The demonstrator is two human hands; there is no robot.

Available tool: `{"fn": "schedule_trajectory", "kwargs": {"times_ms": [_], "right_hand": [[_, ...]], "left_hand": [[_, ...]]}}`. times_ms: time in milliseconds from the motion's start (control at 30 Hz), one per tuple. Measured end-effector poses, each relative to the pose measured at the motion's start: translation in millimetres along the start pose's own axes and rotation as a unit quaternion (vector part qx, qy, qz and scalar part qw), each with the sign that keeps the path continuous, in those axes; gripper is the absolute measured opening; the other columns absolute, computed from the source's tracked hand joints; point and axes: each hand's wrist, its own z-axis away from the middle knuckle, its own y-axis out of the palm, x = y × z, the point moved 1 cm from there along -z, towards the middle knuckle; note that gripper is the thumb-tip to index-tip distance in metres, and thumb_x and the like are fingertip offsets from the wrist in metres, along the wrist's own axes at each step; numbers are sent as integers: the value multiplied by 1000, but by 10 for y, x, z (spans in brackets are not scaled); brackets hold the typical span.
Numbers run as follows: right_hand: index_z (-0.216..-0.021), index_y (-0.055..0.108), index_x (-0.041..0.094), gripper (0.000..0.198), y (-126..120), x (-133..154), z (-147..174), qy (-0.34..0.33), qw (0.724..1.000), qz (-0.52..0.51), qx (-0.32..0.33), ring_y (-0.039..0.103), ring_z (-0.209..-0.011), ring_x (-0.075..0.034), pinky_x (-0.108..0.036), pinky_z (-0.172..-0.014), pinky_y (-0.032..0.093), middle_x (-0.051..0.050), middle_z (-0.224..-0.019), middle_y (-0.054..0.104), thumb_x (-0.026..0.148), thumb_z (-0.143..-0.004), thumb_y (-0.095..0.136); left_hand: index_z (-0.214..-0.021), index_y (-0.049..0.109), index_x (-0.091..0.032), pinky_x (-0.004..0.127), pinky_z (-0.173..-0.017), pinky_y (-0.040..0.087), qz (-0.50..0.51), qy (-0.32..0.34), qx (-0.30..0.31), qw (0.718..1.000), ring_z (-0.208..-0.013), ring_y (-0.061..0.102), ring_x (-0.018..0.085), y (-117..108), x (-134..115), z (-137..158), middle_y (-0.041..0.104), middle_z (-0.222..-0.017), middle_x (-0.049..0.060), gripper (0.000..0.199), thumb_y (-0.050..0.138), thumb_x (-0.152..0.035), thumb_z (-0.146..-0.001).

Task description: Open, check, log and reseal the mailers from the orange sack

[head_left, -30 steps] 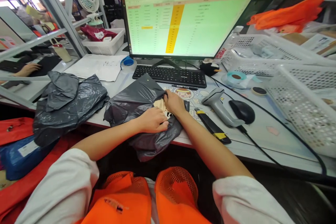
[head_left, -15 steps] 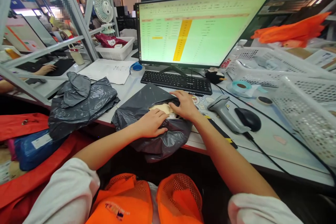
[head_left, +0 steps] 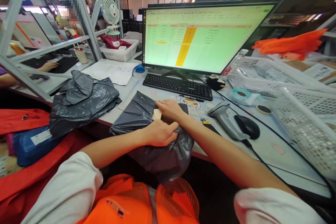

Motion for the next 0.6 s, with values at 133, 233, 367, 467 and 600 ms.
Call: {"fn": "schedule_trajectory", "kwargs": {"times_ms": [133,233,367,467,600], "right_hand": [[-127,65,18,36,-104,-50,-303,55,998,13,-8,71,-97,-30,-33,-75,42,-17,-105,76,29,-100,43],[-126,64,15,38,-215,-325,-476,146,988,33,-33,71,-95,-32,-33,-73,41,-23,-106,74,33,-101,41],[-121,67,15,40,-308,-688,-520,204,977,44,-54,70,-97,-33,-34,-74,40,-23,-106,74,38,-100,42],[-122,68,14,44,-359,-749,-517,209,974,36,-75,68,-101,-34,-35,-76,40,-23,-109,74,43,-99,43],[-121,70,16,44,-409,-646,-587,197,976,-17,-86,67,-104,-34,-35,-80,42,-20,-112,74,44,-93,53]], "left_hand": [[-111,57,-16,37,-72,54,27,-121,11,992,-83,72,27,-111,-269,199,74,-93,13,33,31,-35,-108],[-114,58,-16,37,-66,53,57,-81,67,993,-73,71,27,-125,-555,489,74,-87,12,33,34,-39,-106],[-113,59,-18,35,-64,52,66,-66,87,992,-66,68,25,-154,-744,987,72,-79,7,32,39,-41,-105],[-102,63,-19,34,-64,50,58,-17,86,994,-63,66,24,-101,-698,1327,69,-73,6,29,45,-42,-101],[-83,65,-21,33,-61,46,87,-4,80,993,-64,65,23,90,-393,1610,68,-70,5,43,47,-56,-101]]}}
